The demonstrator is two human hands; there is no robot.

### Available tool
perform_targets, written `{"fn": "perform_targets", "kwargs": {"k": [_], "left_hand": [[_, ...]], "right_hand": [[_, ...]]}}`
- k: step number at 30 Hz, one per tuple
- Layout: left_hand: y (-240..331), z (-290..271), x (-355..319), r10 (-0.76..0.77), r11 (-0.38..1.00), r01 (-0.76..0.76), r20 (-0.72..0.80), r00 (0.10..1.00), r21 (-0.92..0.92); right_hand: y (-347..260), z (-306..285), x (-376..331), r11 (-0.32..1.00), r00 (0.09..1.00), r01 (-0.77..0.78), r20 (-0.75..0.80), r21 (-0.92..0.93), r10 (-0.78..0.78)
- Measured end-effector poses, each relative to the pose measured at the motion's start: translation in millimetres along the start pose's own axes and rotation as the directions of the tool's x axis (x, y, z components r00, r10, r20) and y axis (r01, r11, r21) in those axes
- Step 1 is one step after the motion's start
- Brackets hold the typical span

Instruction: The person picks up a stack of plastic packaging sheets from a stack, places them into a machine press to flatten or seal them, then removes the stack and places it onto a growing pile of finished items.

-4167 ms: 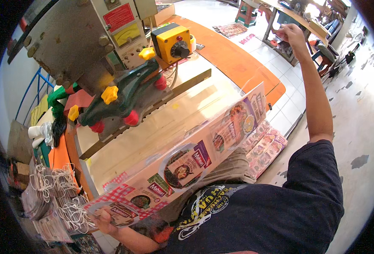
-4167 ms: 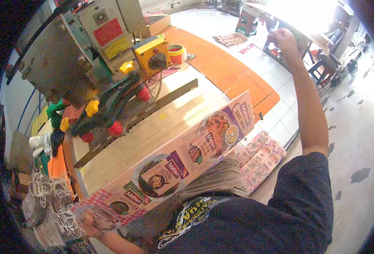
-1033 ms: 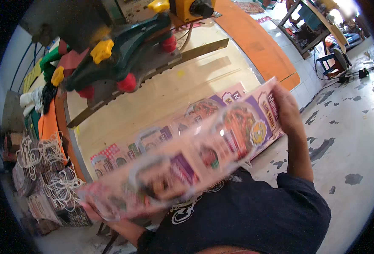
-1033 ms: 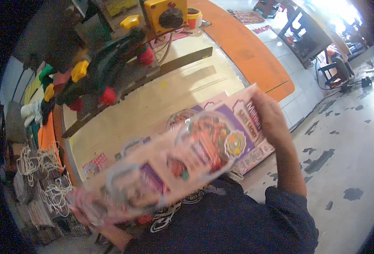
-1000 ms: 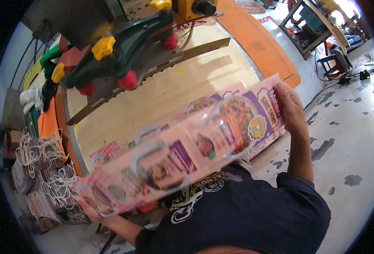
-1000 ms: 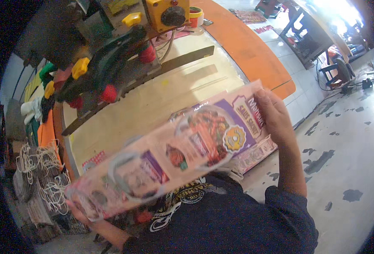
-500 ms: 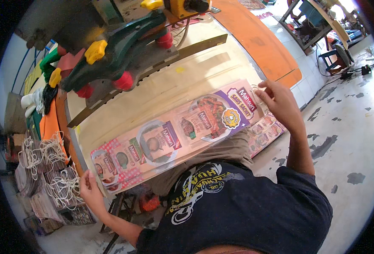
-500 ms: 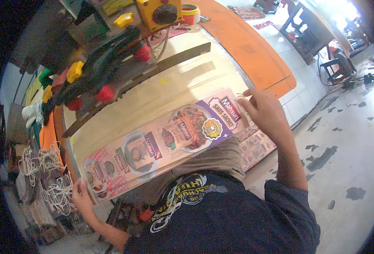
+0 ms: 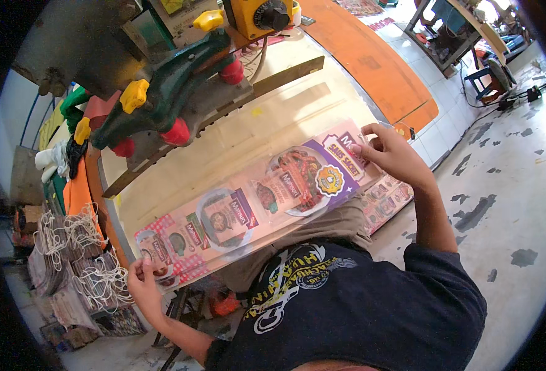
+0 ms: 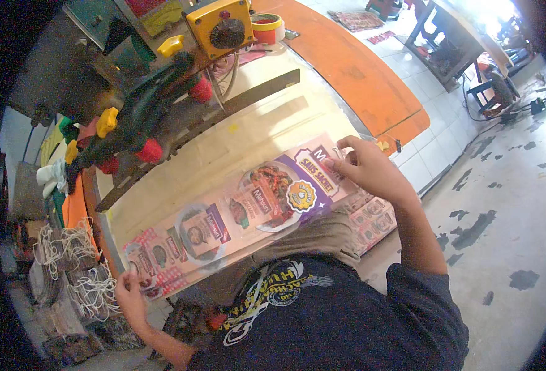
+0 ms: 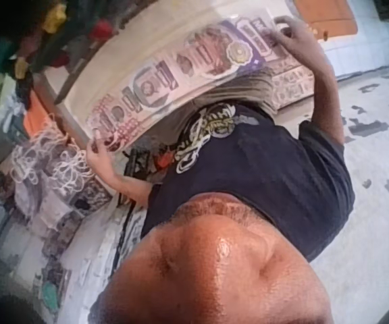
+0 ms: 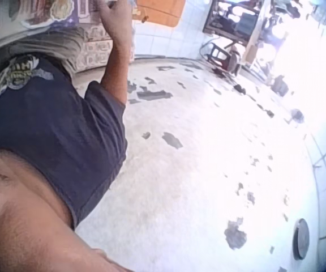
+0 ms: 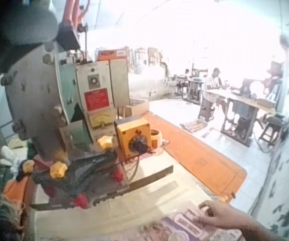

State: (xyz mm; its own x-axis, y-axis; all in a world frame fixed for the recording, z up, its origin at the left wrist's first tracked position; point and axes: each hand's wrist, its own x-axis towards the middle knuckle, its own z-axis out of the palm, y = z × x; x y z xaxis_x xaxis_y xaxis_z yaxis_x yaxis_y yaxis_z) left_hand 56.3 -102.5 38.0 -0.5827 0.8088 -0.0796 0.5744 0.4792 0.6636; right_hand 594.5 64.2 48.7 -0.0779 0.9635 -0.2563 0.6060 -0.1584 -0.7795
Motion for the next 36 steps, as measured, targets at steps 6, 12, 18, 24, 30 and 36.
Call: {"fn": "perform_targets", "kwargs": {"k": [6, 12, 18, 24, 30, 36], "left_hand": [[-23.3, -8.3, 17.5, 0.000, 0.986, 0.015, 0.090, 0.996, -0.166], [-15.2, -14.7, 15.6, 0.053, 0.904, -0.055, -0.016, 0.998, -0.425], [-6.0, -22.4, 58.1, 0.200, 0.835, -0.280, -0.213, 0.956, -0.473], [16.4, 11.1, 55.1, 0.109, 0.767, -0.231, -0.233, 0.966, -0.598], [-35.8, 12.6, 88.0, 0.356, 0.493, -0.374, -0.210, 0.911, -0.786], [-28.2, 34.9, 87.7, 0.291, 0.232, -0.270, -0.198, 0.936, -0.934]], "right_hand": [[14.1, -4.2, 12.5, 0.998, 0.984, 0.007, 0.179, 0.067, -0.019], [11.4, -7.8, 11.2, 0.887, 0.982, 0.118, 0.079, 0.445, -0.171], [-2.6, -12.9, 47.9, 0.757, 0.883, 0.468, -0.219, 0.455, -0.414], [16.8, -2.0, 74.3, 0.793, 0.899, 0.432, -0.131, 0.430, -0.419], [19.4, 4.0, 72.0, 0.783, 0.908, 0.418, -0.193, 0.460, -0.372], [14.5, 22.8, 69.9, 0.727, 0.886, 0.438, -0.117, 0.529, -0.449]]}}
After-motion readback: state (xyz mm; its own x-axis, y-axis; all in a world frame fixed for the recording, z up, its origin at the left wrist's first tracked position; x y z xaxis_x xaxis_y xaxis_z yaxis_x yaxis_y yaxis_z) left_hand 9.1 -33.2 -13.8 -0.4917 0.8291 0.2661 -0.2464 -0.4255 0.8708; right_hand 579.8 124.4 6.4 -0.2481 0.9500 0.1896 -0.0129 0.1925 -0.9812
